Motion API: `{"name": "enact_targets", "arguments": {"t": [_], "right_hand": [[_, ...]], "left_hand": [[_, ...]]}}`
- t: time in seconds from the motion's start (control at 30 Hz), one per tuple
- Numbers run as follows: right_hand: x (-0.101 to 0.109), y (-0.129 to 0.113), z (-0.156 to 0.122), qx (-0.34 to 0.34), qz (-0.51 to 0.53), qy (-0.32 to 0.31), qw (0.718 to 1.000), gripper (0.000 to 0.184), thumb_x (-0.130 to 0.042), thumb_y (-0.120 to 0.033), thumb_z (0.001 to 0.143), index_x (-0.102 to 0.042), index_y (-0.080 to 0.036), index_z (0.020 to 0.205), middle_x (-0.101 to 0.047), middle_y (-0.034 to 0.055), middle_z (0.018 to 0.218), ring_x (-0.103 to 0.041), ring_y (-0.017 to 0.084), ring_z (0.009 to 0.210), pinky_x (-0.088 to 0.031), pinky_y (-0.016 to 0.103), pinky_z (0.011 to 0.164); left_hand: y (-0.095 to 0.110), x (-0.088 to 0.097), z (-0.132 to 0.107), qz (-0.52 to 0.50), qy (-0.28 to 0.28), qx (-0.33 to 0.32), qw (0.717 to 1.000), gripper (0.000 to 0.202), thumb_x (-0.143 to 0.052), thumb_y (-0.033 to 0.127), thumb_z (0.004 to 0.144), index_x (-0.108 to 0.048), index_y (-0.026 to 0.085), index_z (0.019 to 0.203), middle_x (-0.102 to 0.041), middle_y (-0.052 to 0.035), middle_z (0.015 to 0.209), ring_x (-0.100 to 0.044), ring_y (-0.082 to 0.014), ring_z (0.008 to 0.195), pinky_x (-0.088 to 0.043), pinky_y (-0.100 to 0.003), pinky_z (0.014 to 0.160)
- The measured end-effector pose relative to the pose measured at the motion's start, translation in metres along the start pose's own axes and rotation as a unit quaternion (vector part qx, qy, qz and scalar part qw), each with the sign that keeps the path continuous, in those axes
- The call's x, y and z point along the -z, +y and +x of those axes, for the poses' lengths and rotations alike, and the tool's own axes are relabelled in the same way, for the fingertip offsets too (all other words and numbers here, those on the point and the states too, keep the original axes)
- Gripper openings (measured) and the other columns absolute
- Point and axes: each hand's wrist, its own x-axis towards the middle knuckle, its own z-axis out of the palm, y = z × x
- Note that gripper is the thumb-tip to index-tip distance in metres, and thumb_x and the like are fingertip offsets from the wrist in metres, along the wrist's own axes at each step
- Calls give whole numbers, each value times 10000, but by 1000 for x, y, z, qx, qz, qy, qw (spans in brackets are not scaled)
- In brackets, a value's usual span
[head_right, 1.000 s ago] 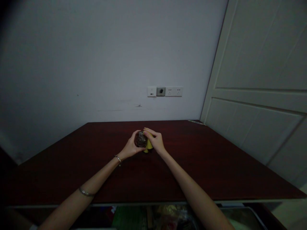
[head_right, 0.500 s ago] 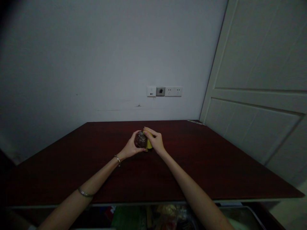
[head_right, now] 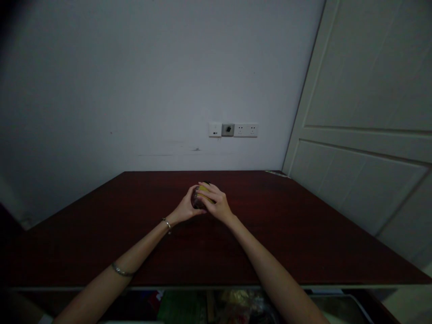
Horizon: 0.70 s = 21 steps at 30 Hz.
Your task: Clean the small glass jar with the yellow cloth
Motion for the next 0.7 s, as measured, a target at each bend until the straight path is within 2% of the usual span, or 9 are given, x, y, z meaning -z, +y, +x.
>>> {"name": "enact_targets", "arguments": {"t": [0.13,0.23,0.3,0.4,0.53,0.6,0.7], "right_hand": [[-3,10,4,-83,63,74,992,218,-575,-312,777,-686,-245,953,-641,42,1104,-587,215,1041,-430,394,954],[-5,14,5,-113,73,95,986,228,-573,-327,777,-690,-221,941,-668,51,1047,-607,214,1005,-445,386,941],[-4,13,3,-88,44,84,992,224,-566,-306,788,-682,-229,963,-652,55,1081,-599,207,1019,-447,380,940],[-3,8,0,4,-26,34,999,233,-561,-257,798,-662,-253,1008,-602,56,1167,-565,200,1074,-424,388,963],[0,3,-2,117,-88,-42,988,257,-575,-225,787,-648,-272,1029,-587,43,1190,-538,198,1112,-359,428,1016],[0,3,-1,115,-88,-48,988,261,-575,-231,788,-644,-277,1035,-588,40,1189,-541,198,1108,-361,431,1015],[-1,5,2,32,-44,3,999,240,-557,-255,801,-655,-256,1020,-607,57,1160,-567,199,1072,-419,399,968]], "left_hand": [[2,0,0,30,-7,-21,999,866,-775,215,529,-304,176,1255,-410,-133,1293,-422,-264,1185,-323,-409,1015],[3,-1,0,59,-13,-28,998,870,-778,215,522,-315,181,1258,-417,-122,1292,-410,-260,1193,-312,-406,1025],[2,-1,-1,69,-10,-25,997,878,-781,203,511,-318,184,1257,-431,-117,1281,-425,-257,1180,-325,-408,1016],[-2,-2,-1,64,-8,-15,998,882,-781,198,508,-319,194,1259,-457,-116,1265,-461,-256,1150,-351,-417,994],[-7,-2,-2,41,-4,4,999,893,-762,223,547,-273,182,1293,-491,-142,1236,-514,-255,1098,-396,-413,946],[-7,-1,-2,44,-1,1,999,905,-768,228,538,-274,179,1295,-479,-147,1252,-506,-258,1112,-393,-410,949],[-4,1,-2,69,-7,-22,997,905,-788,231,500,-325,177,1275,-455,-136,1283,-462,-264,1160,-354,-408,991]]}}
